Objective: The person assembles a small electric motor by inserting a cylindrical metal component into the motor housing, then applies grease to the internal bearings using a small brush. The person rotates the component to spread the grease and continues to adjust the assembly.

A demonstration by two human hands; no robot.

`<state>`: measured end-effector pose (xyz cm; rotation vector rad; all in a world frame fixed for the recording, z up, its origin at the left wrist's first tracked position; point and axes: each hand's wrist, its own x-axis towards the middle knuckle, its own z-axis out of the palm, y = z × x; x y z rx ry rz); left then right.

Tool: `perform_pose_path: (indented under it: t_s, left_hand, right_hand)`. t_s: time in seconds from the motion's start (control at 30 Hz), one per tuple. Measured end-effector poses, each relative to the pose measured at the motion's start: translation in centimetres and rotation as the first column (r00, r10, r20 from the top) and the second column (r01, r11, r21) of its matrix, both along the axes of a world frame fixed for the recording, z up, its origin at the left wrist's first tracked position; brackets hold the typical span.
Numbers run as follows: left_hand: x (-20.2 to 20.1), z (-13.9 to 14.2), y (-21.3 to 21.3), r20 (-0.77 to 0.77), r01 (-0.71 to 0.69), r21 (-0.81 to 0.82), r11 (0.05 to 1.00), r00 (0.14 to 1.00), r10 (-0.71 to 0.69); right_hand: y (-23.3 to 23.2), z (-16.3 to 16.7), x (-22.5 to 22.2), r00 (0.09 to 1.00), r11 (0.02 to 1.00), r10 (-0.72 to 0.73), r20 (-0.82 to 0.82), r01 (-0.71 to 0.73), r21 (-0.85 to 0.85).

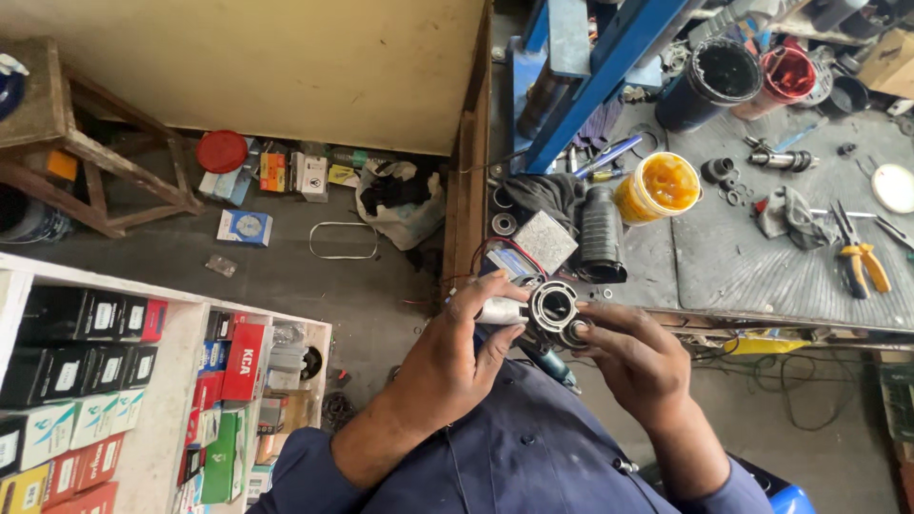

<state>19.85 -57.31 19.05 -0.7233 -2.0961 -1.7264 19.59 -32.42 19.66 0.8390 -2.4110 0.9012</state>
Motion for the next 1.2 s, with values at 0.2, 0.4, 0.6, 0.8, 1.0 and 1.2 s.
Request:
perform_pose_path:
  t_s: [0.2,0.4,0.6,0.8,1.0,1.2]
  left_hand:
    - [0.0,0.0,0.0,-0.034,-0.016,0.002,1.000,0.999,0.016]
    - [-0.1,0.1,-0.6,-0.004,0.011,0.034,0.999,1.000,-0.011]
    - [-0.2,0.1,-1.1,-0.006,0.027,0.097,0.995,1.000,-0.027]
    - [-0.6,0.0,-1.1,-0.012,0.021,0.094,0.995,1.000,-0.020]
    - [-1.0,-0.1,-0.7,0.006,0.035,0.092,0.995,0.999,-0.036]
    - [-0.7,-0.3,-0.6,-0.010,0.006,0.072,0.997,1.000,-0.005]
  right_hand:
    - [0.5,-0.8,-0.4,1.000,0.999,0.014,0.003,-0.014,-0.031]
    - [0.2,-2.1,-0.8,1.000,0.998,-0.020,0.014,0.021,-0.067]
    - [-0.8,-2.9,-0.3,0.994,0.995,-0.089,-0.056,0.086,-0.057]
    - [-1.4,-2.3,0.2,0.997,0.996,-0.064,-0.038,0.061,-0.070]
    - [-0.5,-1.9,0.3,0.999,0.998,-0.041,-0.008,0.041,-0.042]
    - [-0.4,-2.4,-0.1,1.000,0.997,-0.011,0.005,0.012,-0.073]
